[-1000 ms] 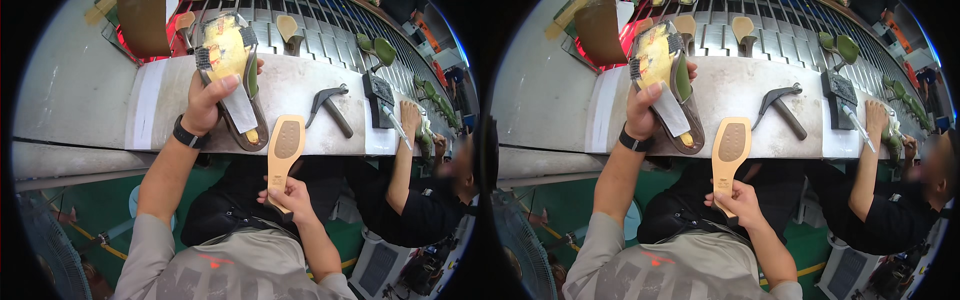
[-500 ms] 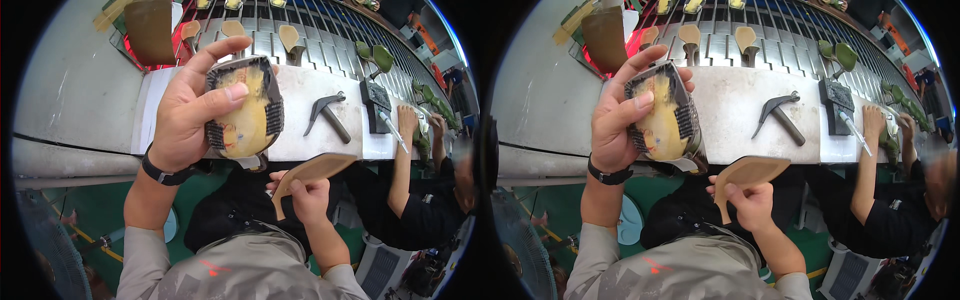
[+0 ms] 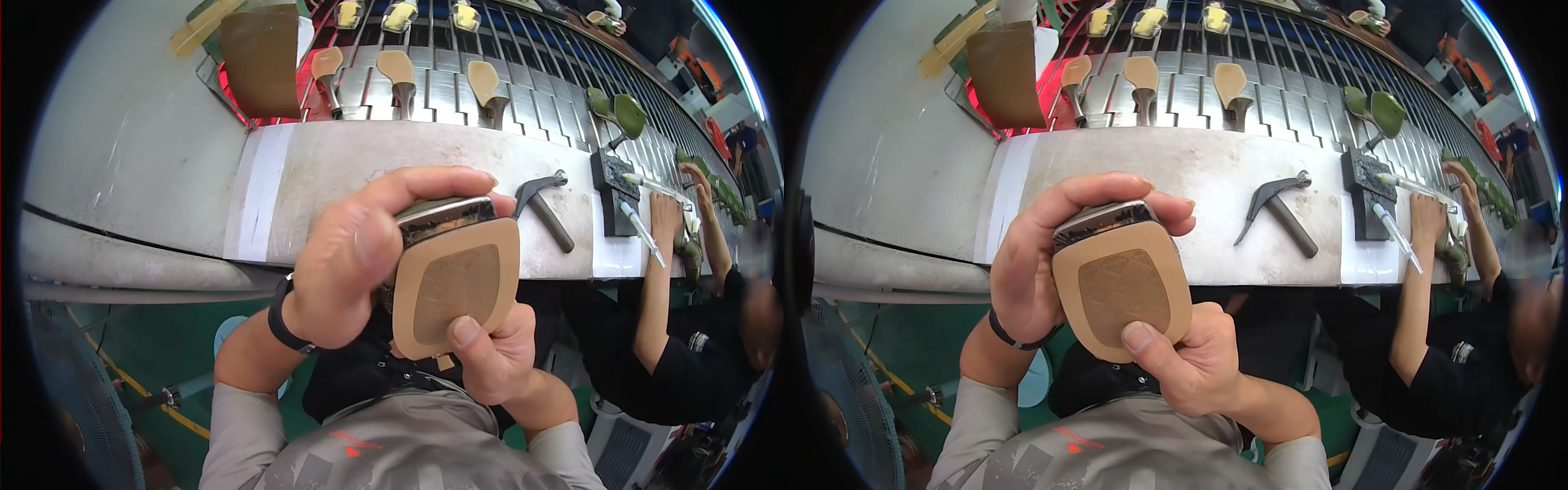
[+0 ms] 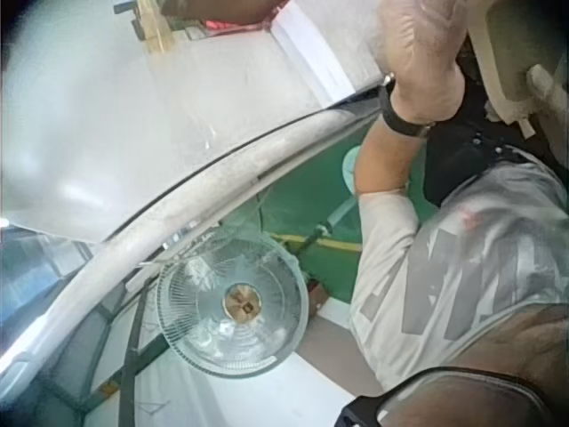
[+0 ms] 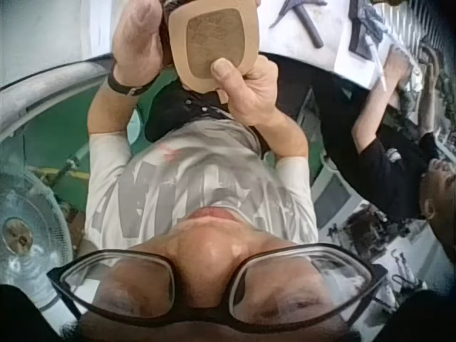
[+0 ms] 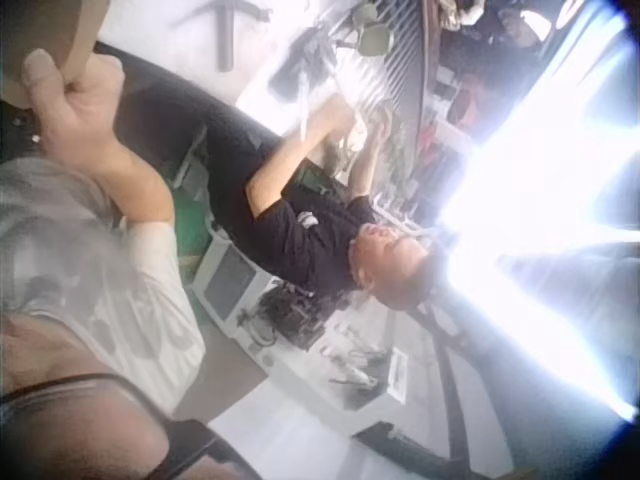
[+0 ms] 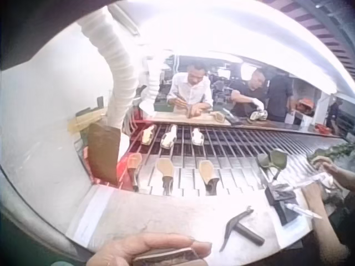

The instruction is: The person assembles high-heeled shoes on shoe lasts by taking shoe lasts and matching outsoles from a conveyor line, pressing the outsoles onto the lasts by hand, and hammering along the edges with a hammer to secure them.

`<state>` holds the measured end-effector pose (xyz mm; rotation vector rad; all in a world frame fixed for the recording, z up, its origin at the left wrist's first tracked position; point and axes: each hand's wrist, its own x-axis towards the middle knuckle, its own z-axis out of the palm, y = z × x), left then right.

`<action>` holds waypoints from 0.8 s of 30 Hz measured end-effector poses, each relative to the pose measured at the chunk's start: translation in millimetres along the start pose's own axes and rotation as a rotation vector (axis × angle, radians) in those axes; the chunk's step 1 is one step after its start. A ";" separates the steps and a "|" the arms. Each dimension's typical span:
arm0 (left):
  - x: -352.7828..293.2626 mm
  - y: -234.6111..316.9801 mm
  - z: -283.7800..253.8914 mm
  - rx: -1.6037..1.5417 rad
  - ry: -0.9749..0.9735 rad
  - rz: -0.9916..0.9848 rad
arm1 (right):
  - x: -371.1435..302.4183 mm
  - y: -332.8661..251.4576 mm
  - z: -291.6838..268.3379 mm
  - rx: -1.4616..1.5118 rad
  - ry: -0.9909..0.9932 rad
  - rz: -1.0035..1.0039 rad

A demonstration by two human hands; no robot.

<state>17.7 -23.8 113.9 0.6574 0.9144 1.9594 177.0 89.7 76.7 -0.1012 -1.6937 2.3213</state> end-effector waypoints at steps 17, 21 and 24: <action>-8.7 -6.6 -1.2 0.386 -0.168 0.292 | 0.6 -3.3 7.3 -0.095 -0.010 -0.141; -13.3 7.0 13.7 0.252 -0.059 0.128 | -5.7 -0.2 3.3 -0.091 -0.018 -0.056; -14.1 8.3 14.7 0.147 -0.001 0.023 | -5.1 -2.1 5.8 -0.064 -0.014 -0.095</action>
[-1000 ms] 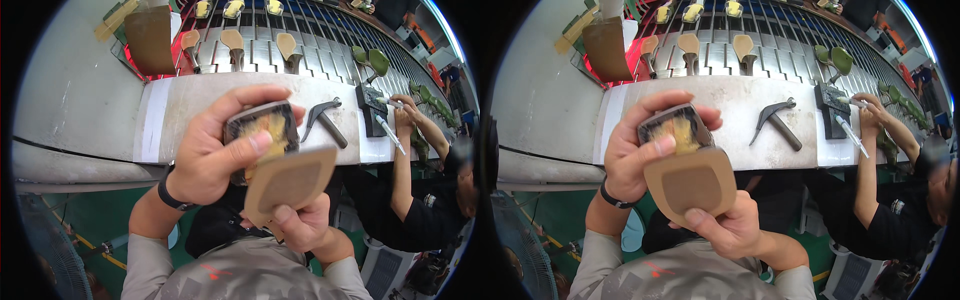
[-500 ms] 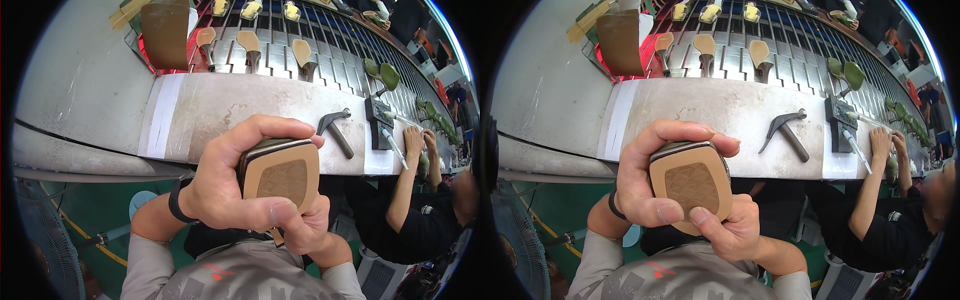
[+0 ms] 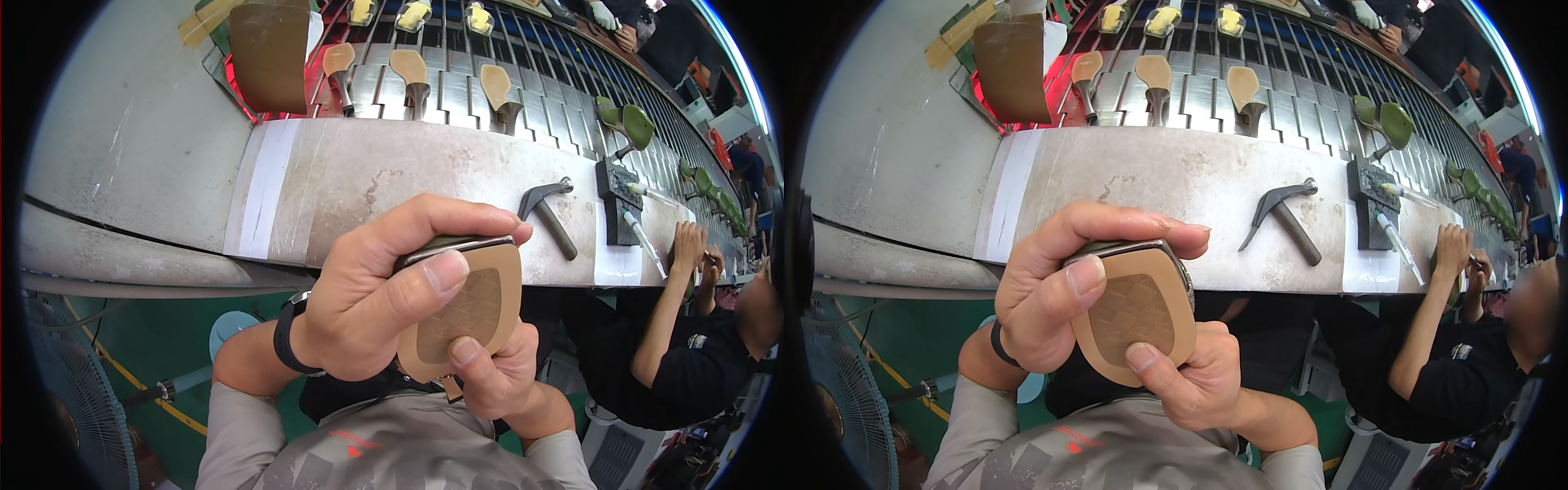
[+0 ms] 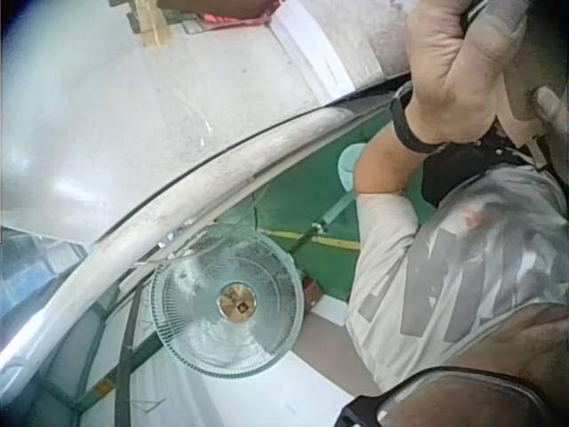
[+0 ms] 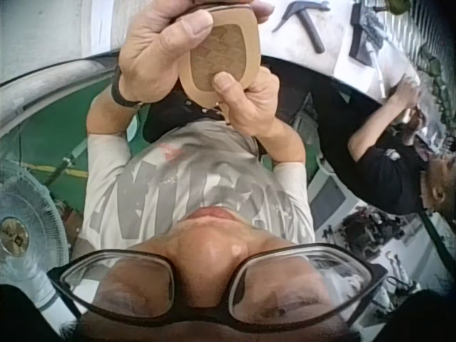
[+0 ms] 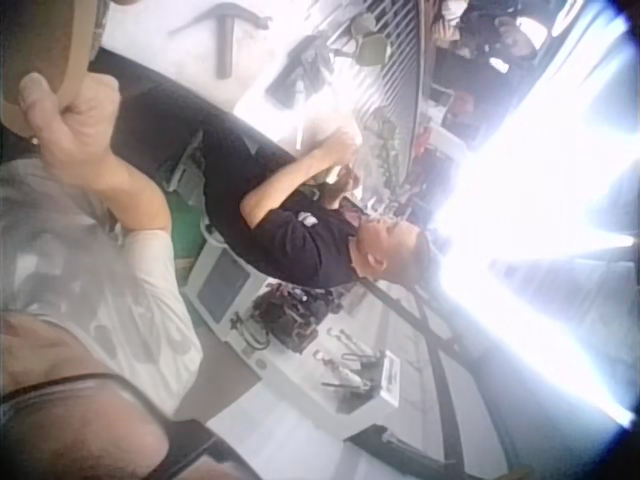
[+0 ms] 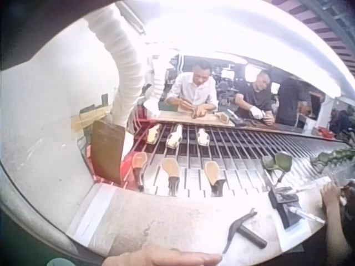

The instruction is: The person assembles high-heeled shoes on shoe lasts by taking shoe lasts and matching outsoles from a conveyor line, pressing the outsoles onto the lasts by hand, and hammering along the edges with a hammer to secure them.

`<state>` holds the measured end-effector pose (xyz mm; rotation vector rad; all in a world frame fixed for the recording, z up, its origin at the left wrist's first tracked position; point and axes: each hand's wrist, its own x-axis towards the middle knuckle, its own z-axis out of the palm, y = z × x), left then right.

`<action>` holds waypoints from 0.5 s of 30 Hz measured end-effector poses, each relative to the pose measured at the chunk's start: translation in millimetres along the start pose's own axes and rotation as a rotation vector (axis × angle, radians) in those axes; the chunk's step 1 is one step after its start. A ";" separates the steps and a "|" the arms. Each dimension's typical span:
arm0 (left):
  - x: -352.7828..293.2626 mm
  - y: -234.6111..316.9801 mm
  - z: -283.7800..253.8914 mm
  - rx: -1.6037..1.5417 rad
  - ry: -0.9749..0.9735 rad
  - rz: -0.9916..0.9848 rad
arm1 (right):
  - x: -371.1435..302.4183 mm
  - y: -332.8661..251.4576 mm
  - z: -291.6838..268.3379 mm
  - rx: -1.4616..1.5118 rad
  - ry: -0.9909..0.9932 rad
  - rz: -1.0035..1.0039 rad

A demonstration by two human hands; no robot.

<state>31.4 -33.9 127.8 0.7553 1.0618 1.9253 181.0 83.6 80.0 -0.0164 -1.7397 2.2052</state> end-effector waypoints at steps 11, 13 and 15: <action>7.5 -9.2 -1.8 0.165 -0.193 0.108 | 2.6 -6.4 -6.0 0.103 0.036 -0.057; 8.3 -9.1 0.9 0.127 -0.195 0.102 | -0.3 -10.9 -3.1 0.204 0.105 0.099; 8.2 -8.9 3.4 0.090 -0.201 0.095 | -0.1 -11.8 -6.7 0.229 0.068 0.096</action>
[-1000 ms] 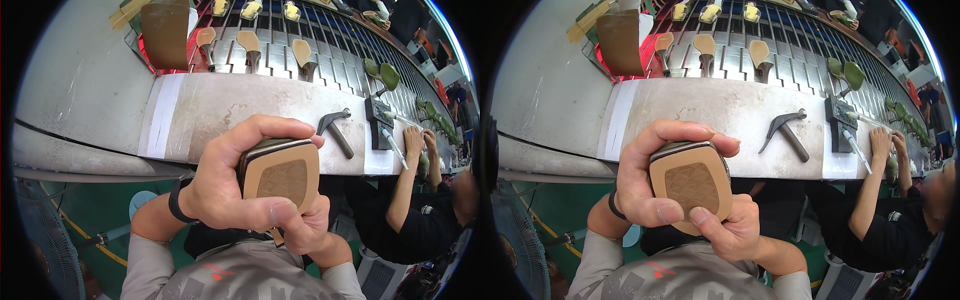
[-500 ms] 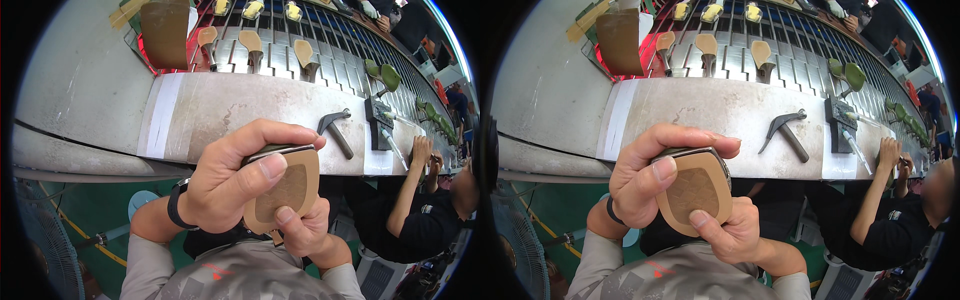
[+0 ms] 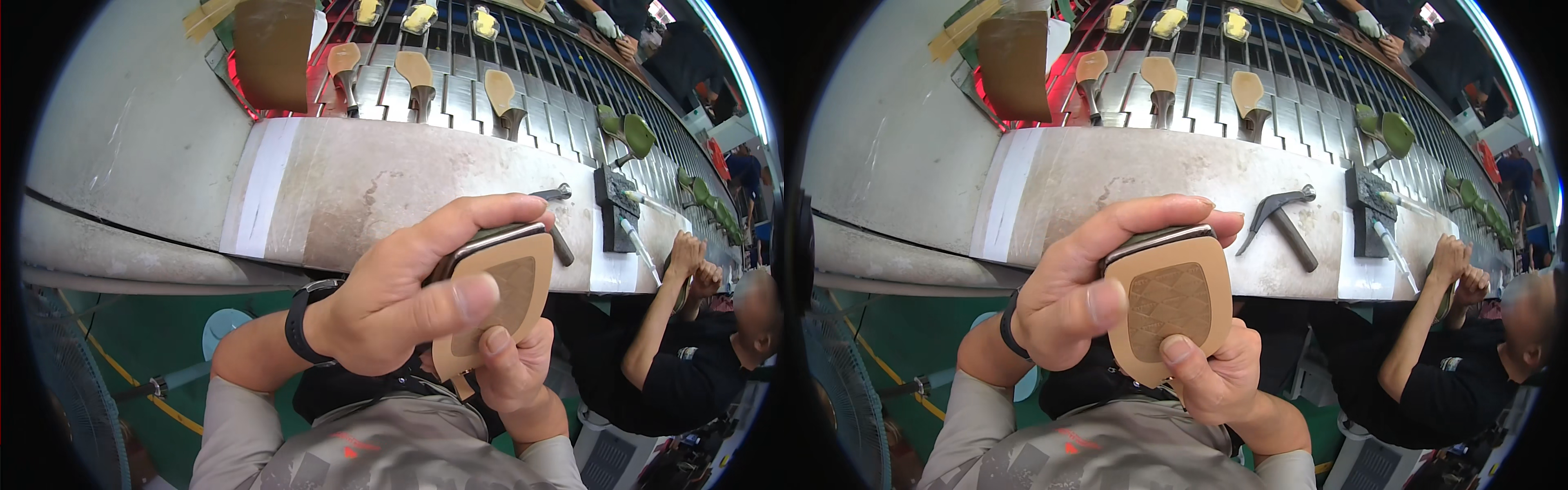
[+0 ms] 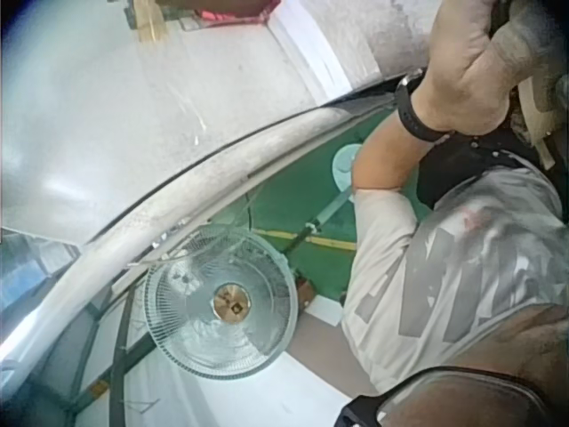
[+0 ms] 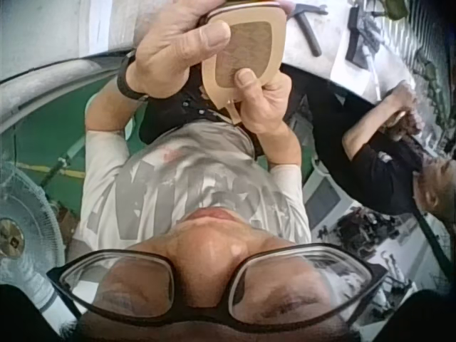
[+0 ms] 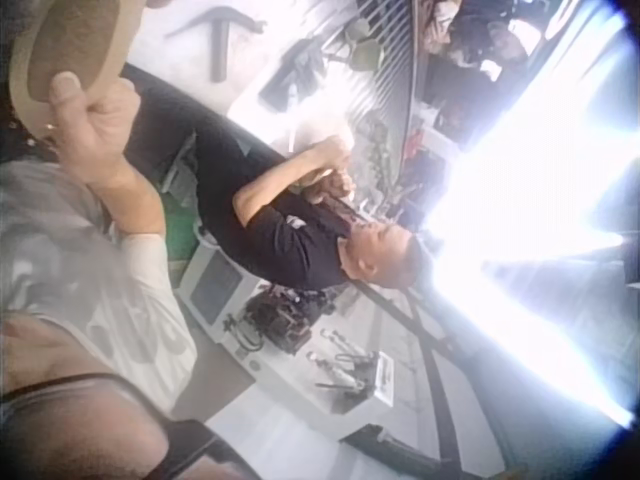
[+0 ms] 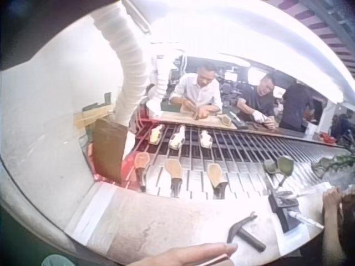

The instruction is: The person assembles high-heeled shoes on shoe lasts by taking shoe lasts and matching outsoles from a conveyor line, pressing the outsoles onto the lasts by hand, and hammering along the edges with a hammer to secure them.

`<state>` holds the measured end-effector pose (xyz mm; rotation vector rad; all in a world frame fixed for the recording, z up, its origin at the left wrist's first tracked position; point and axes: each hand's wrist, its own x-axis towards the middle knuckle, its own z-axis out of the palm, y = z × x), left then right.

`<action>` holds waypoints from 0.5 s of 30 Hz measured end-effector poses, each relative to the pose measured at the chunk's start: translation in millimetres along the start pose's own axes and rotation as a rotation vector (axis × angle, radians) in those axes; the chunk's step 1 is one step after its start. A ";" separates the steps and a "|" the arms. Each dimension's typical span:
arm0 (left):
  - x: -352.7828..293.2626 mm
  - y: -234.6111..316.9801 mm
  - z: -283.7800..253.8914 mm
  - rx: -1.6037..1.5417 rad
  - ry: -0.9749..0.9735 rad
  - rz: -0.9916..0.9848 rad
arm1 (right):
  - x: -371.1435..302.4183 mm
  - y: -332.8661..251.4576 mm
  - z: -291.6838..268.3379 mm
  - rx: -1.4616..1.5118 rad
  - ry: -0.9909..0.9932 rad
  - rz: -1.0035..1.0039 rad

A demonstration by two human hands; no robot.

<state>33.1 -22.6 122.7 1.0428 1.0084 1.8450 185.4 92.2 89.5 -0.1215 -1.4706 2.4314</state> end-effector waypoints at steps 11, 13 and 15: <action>-12.5 29.2 9.2 0.283 0.164 -0.066 | -2.6 17.9 1.3 -0.320 -0.114 -0.266; -15.1 32.9 11.7 0.378 0.187 -0.015 | -2.6 20.7 4.7 -0.343 -0.106 -0.309; -14.8 34.9 14.1 0.405 0.222 -0.007 | -4.2 25.4 4.3 -0.353 -0.148 -0.325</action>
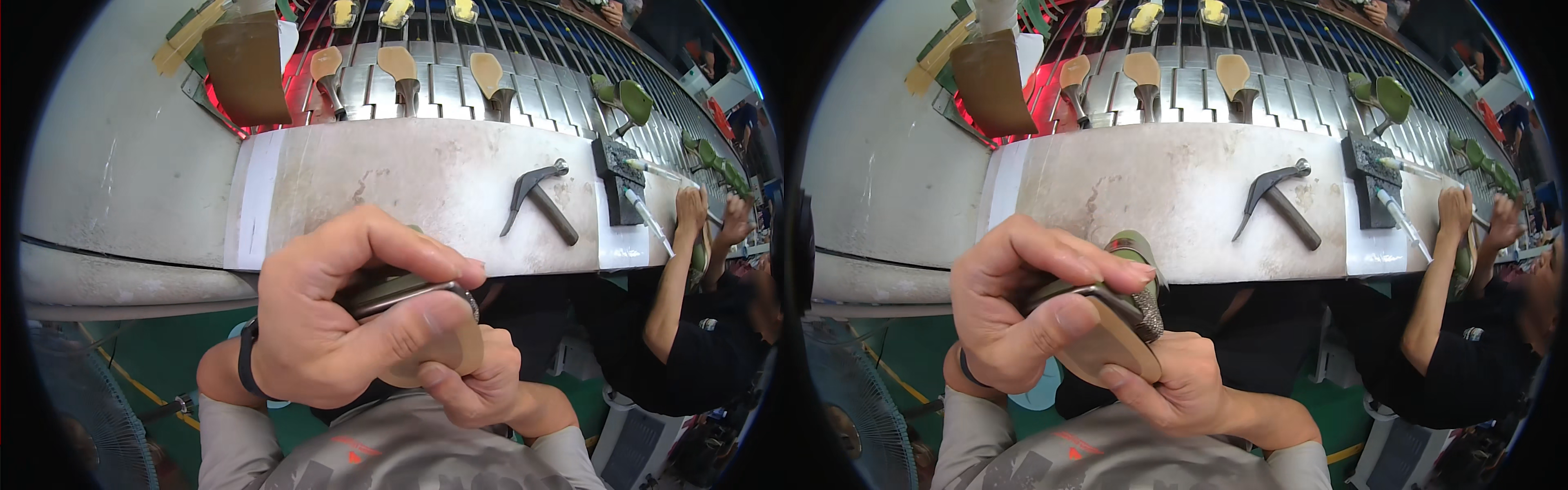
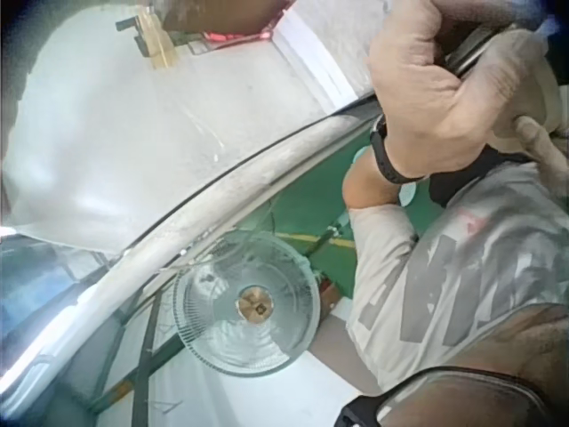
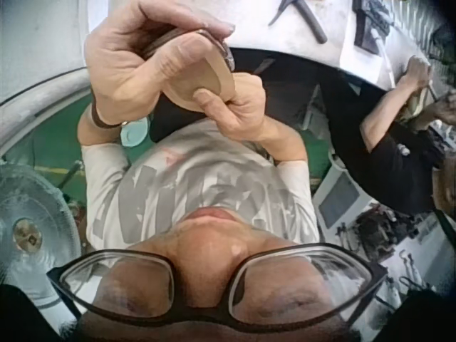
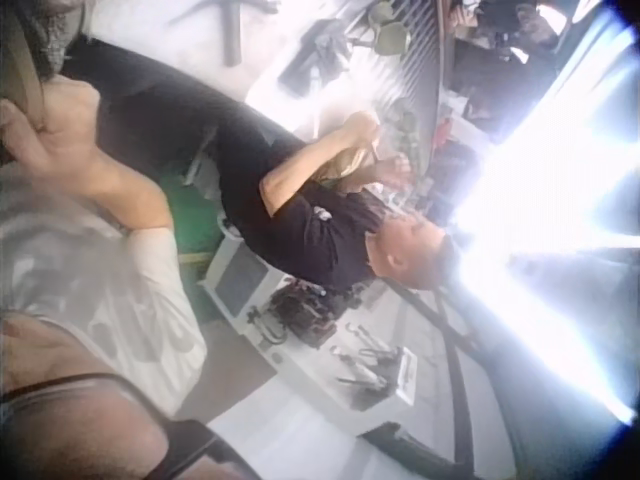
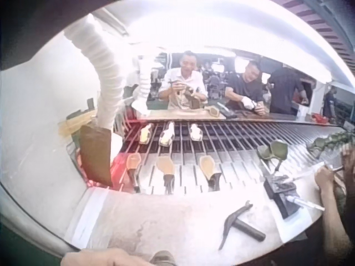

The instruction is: The person assembles high-heeled shoes on shoe lasts by taking shoe lasts and matching outsoles from a conveyor line, pressing the outsoles onto the lasts by hand, and hammering along the edges with a hammer to secure them.

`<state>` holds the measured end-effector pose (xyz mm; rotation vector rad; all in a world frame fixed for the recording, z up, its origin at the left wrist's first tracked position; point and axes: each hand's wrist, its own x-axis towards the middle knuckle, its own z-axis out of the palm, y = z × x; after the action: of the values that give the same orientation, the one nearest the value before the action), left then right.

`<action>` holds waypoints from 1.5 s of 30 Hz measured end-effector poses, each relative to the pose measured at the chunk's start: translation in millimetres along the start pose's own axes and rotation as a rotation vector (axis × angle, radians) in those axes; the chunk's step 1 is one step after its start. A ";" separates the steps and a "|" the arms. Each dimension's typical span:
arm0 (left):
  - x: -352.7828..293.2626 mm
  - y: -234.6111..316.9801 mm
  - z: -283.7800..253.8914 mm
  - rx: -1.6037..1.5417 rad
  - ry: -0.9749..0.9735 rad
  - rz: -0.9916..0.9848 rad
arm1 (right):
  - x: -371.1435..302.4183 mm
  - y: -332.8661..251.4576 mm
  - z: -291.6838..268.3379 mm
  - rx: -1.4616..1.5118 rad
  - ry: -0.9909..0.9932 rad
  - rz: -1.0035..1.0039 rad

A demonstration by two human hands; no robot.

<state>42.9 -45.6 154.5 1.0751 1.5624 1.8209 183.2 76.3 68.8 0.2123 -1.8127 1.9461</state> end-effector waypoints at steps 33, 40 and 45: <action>63.9 -83.7 -16.5 -0.226 -0.384 -0.127 | 41.7 9.0 -44.5 0.428 0.224 0.346; 61.7 -89.4 -16.6 -0.030 -0.305 0.039 | 38.9 7.4 -38.6 0.357 0.267 0.353; 60.6 -89.1 -16.4 0.027 -0.296 0.079 | 37.2 10.5 -39.4 0.349 0.263 0.344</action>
<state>-14.7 12.0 82.1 1.3665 1.3883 1.6061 153.9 123.0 70.5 -0.2526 -1.4030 2.3922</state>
